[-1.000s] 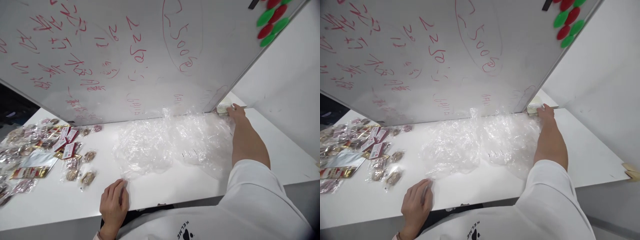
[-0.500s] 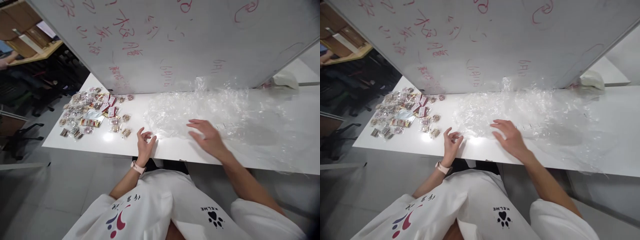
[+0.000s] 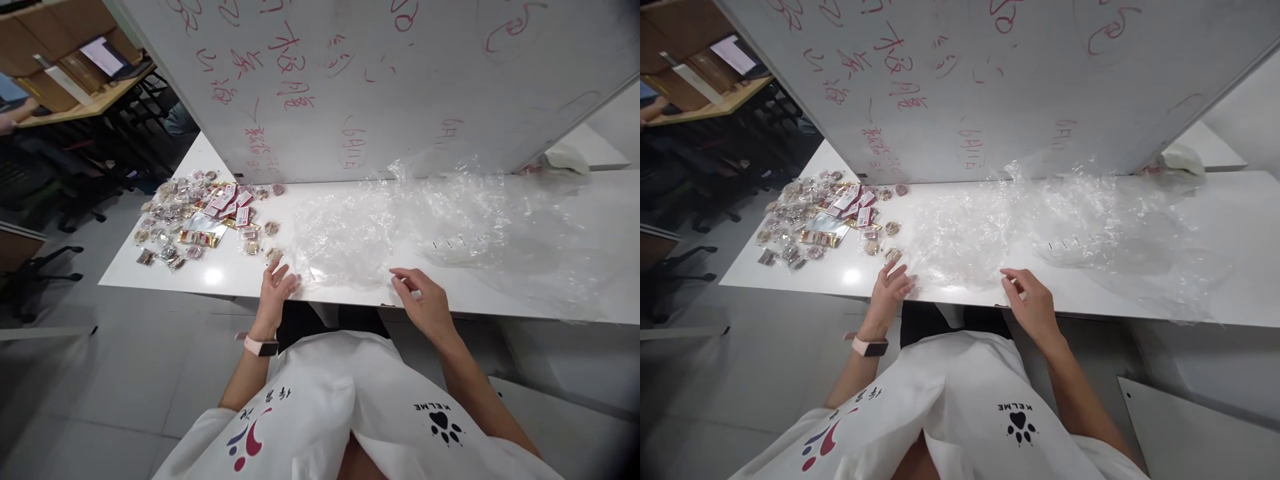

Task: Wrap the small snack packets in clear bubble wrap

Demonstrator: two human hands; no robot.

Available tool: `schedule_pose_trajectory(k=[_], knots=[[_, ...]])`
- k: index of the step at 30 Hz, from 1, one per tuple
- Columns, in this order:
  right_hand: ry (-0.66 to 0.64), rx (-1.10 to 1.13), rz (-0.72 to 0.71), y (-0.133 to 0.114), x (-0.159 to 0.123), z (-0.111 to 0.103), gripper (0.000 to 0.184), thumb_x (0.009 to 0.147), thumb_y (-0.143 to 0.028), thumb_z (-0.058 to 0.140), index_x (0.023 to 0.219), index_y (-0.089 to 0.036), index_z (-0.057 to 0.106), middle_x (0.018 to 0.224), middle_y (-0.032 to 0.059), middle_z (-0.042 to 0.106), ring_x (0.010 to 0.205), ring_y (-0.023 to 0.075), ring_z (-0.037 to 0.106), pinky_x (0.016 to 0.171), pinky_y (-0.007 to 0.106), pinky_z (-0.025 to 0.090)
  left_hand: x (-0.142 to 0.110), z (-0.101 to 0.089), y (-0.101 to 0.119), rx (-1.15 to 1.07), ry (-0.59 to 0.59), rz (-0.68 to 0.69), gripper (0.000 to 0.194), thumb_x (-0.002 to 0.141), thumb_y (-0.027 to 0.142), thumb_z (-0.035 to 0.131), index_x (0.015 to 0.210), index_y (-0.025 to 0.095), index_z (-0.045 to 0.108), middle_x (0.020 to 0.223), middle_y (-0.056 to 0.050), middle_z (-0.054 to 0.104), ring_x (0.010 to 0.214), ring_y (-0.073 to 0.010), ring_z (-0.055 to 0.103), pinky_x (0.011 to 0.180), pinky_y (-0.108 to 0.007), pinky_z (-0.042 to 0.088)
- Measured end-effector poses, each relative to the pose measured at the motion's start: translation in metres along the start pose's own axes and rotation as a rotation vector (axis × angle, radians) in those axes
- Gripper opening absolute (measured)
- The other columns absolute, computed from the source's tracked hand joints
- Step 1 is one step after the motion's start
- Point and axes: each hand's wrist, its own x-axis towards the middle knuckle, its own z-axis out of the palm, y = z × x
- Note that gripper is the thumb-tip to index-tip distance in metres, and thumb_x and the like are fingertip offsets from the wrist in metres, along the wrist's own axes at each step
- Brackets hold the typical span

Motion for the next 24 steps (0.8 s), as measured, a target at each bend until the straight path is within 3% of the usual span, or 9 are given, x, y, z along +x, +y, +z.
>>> schedule_pose_trajectory(k=[3, 6, 10, 13, 16, 19, 21, 22, 24], knots=[[0.130, 0.073, -0.007, -0.025, 0.017, 0.006, 0.023, 0.096, -0.037, 0.055, 0.111, -0.025, 0.068, 0.095, 0.0043, 0.068, 0.077, 0.0154, 0.062, 0.059, 0.027, 0.050, 0.016, 0.027, 0.017, -0.154, -0.043, -0.038, 0.062, 0.070, 0.026, 0.081, 0.125, 0.021, 0.052, 0.108, -0.008, 0.068, 0.090, -0.0158, 0.069, 0.082, -0.029, 0.052], [0.181, 0.231, -0.025, -0.052, 0.026, 0.011, 0.029, 0.096, -0.040, 0.056, 0.122, -0.028, 0.064, 0.111, 0.0056, 0.068, 0.091, 0.0172, 0.064, 0.071, 0.030, 0.055, 0.011, 0.071, 0.033, -0.092, -0.217, 0.349, 0.058, 0.077, 0.022, 0.075, 0.131, 0.024, 0.051, 0.101, -0.006, 0.072, 0.090, -0.0159, 0.068, 0.079, -0.028, 0.051], [0.074, 0.572, 0.050, -0.062, 0.021, 0.007, 0.063, 0.085, -0.050, 0.069, 0.143, -0.033, 0.049, 0.138, 0.0089, 0.059, 0.113, 0.0227, 0.064, 0.085, 0.037, 0.058, -0.021, 0.120, 0.034, 0.361, -0.846, 0.796, 0.031, 0.090, 0.023, 0.059, 0.121, 0.025, 0.062, 0.104, -0.007, 0.073, 0.096, -0.0206, 0.068, 0.088, -0.037, 0.052], [0.001, 0.719, 0.252, -0.047, 0.012, 0.000, 0.045, 0.080, -0.051, 0.074, 0.117, -0.025, 0.069, 0.106, 0.0085, 0.073, 0.094, 0.0211, 0.070, 0.075, 0.033, 0.059, -0.034, 0.129, 0.025, 0.503, -1.080, 0.901, 0.026, 0.090, 0.027, 0.062, 0.116, 0.021, 0.064, 0.109, -0.009, 0.072, 0.099, -0.0227, 0.067, 0.087, -0.037, 0.054], [0.211, 0.793, 0.381, -0.028, 0.012, -0.016, 0.031, 0.074, -0.048, 0.080, 0.079, -0.018, 0.071, 0.074, 0.0033, 0.070, 0.070, 0.0146, 0.067, 0.066, 0.028, 0.058, -0.033, 0.117, 0.016, 0.415, -0.888, 0.963, 0.021, 0.093, 0.027, 0.060, 0.113, 0.021, 0.064, 0.105, -0.008, 0.073, 0.093, -0.0189, 0.068, 0.085, -0.034, 0.054], [0.531, 0.859, 0.405, -0.014, 0.028, -0.046, 0.025, 0.069, -0.038, 0.081, 0.074, -0.017, 0.067, 0.065, 0.0007, 0.066, 0.058, 0.0117, 0.063, 0.053, 0.023, 0.054, -0.029, 0.095, 0.008, 0.440, -0.375, 1.037, 0.014, 0.095, 0.023, 0.056, 0.106, 0.022, 0.064, 0.100, -0.007, 0.072, 0.096, -0.0195, 0.066, 0.087, -0.036, 0.052], [0.663, 0.881, 0.383, -0.011, 0.048, -0.072, 0.016, 0.072, -0.030, 0.073, 0.077, -0.017, 0.067, 0.064, 0.0014, 0.067, 0.051, 0.0113, 0.061, 0.042, 0.020, 0.047, -0.024, 0.083, 0.001, 0.588, -0.133, 1.046, 0.012, 0.094, 0.024, 0.057, 0.102, 0.021, 0.065, 0.102, -0.009, 0.069, 0.102, -0.0228, 0.062, 0.091, -0.041, 0.050], [0.688, 0.869, 0.348, -0.011, 0.061, -0.086, 0.011, 0.073, -0.026, 0.069, 0.079, -0.017, 0.066, 0.065, 0.0019, 0.067, 0.049, 0.0112, 0.060, 0.039, 0.019, 0.043, -0.021, 0.080, -0.002, 0.689, -0.121, 1.041, 0.013, 0.092, 0.027, 0.059, 0.103, 0.022, 0.065, 0.109, -0.011, 0.067, 0.109, -0.0256, 0.060, 0.095, -0.045, 0.048], [0.663, 0.773, 0.213, -0.013, 0.088, -0.113, 0.006, 0.077, -0.020, 0.062, 0.082, -0.017, 0.066, 0.068, 0.0030, 0.067, 0.050, 0.0125, 0.061, 0.038, 0.020, 0.039, -0.009, 0.083, -0.007, 0.884, -0.270, 1.017, 0.031, 0.087, 0.034, 0.068, 0.116, 0.024, 0.065, 0.134, -0.015, 0.056, 0.130, -0.0340, 0.047, 0.104, -0.053, 0.041]])
